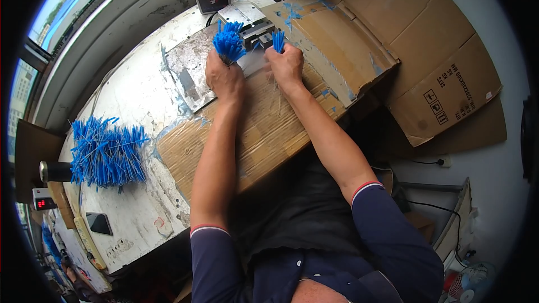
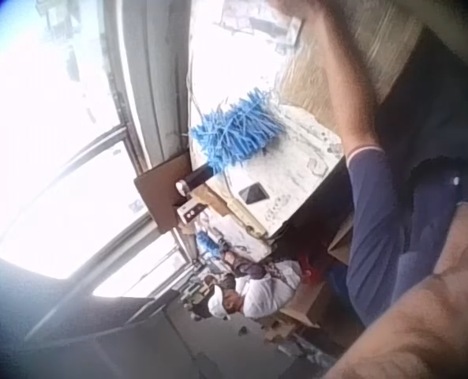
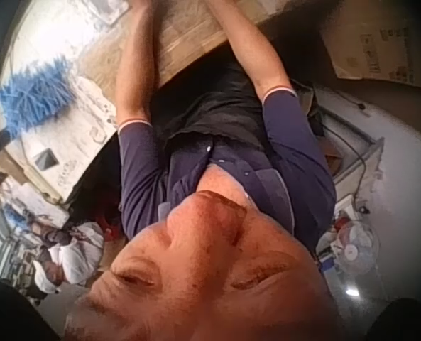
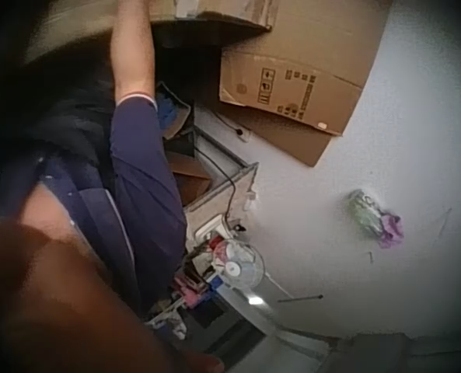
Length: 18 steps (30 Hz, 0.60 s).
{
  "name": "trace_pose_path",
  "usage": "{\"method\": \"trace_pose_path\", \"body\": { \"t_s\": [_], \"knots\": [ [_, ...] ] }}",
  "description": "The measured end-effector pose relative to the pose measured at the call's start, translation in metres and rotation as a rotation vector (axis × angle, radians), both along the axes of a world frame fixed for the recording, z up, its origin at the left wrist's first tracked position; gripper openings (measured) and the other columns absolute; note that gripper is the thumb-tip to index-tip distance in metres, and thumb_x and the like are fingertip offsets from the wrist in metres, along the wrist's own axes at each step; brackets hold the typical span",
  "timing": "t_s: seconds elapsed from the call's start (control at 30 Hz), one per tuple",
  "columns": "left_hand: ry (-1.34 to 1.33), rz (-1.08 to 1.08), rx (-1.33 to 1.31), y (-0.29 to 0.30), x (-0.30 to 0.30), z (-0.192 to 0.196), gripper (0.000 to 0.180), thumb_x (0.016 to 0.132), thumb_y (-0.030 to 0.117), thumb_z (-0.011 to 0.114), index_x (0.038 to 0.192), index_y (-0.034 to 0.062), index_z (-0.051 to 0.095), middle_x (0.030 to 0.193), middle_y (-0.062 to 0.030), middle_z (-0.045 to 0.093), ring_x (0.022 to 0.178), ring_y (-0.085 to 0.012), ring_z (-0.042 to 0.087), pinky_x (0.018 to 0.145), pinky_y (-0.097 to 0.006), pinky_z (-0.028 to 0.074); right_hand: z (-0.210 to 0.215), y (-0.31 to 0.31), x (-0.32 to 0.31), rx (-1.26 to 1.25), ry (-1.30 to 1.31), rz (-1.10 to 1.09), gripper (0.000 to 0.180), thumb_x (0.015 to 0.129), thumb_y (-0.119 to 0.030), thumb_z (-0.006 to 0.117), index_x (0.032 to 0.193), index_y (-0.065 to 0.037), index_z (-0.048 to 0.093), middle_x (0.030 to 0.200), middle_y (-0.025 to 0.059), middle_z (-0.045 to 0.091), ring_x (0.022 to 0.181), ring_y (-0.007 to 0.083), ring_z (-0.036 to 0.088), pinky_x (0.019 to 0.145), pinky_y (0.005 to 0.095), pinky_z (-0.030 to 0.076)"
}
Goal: Assembling blue wire brushes and securing components using a specialized workstation machine.
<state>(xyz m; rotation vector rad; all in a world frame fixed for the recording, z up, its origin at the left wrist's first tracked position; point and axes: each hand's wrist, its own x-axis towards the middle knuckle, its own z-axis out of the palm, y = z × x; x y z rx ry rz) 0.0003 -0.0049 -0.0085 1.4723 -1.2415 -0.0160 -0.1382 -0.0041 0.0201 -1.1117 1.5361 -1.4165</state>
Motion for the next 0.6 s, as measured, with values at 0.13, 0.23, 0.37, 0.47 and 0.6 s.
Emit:
{"method": "trace_pose_path", "body": {
  "t_s": [0.13,0.23,0.37,0.47,0.6],
  "knots": [
    [-0.003,-0.008,0.089,0.002,0.000,0.001,0.013,0.092,0.016,0.067,0.103,0.0086,0.066,0.087,-0.0169,0.071,0.080,-0.0389,0.069,0.072,-0.046,0.052,0.001,0.007,-0.001,-0.031,-0.074,0.034,0.016,0.087,-0.015,0.065,0.084,0.001,0.066,0.065,0.0080,0.066,0.050,0.0160,0.065,0.043,0.0310,0.052],
    [0.046,-0.033,0.066,0.004,0.003,0.002,0.014,0.092,0.015,0.068,0.104,0.0093,0.067,0.086,-0.0164,0.072,0.079,-0.0364,0.070,0.071,-0.044,0.052,0.004,0.014,-0.001,-0.044,-0.054,0.074,0.015,0.087,-0.015,0.068,0.088,0.000,0.067,0.070,0.0050,0.067,0.053,0.0143,0.063,0.047,0.0300,0.052],
    [0.161,-0.033,0.039,0.001,0.000,0.005,0.018,0.089,0.012,0.072,0.106,0.0092,0.068,0.083,-0.0135,0.073,0.077,-0.0301,0.071,0.071,-0.041,0.052,-0.013,0.008,-0.006,-0.226,0.075,0.014,0.017,0.087,-0.018,0.072,0.091,-0.001,0.069,0.073,0.0027,0.067,0.063,0.0122,0.063,0.061,0.0318,0.054],
    [0.194,-0.003,0.015,0.002,0.001,0.005,0.020,0.087,0.012,0.074,0.107,0.0087,0.068,0.083,-0.0122,0.073,0.077,-0.0281,0.071,0.070,-0.040,0.052,-0.011,0.010,-0.001,-0.254,0.266,-0.032,0.017,0.088,-0.018,0.072,0.093,-0.002,0.070,0.074,0.0089,0.069,0.069,0.0191,0.068,0.070,0.0363,0.054],
    [0.065,0.035,0.059,0.002,0.007,0.003,0.018,0.090,0.017,0.071,0.106,0.0090,0.068,0.086,-0.0144,0.073,0.078,-0.0334,0.071,0.071,-0.043,0.052,0.002,0.017,0.009,-0.213,0.407,0.099,0.016,0.087,-0.016,0.073,0.094,-0.002,0.069,0.087,0.0192,0.072,0.083,0.0412,0.070,0.076,0.0471,0.055]
  ]
}}
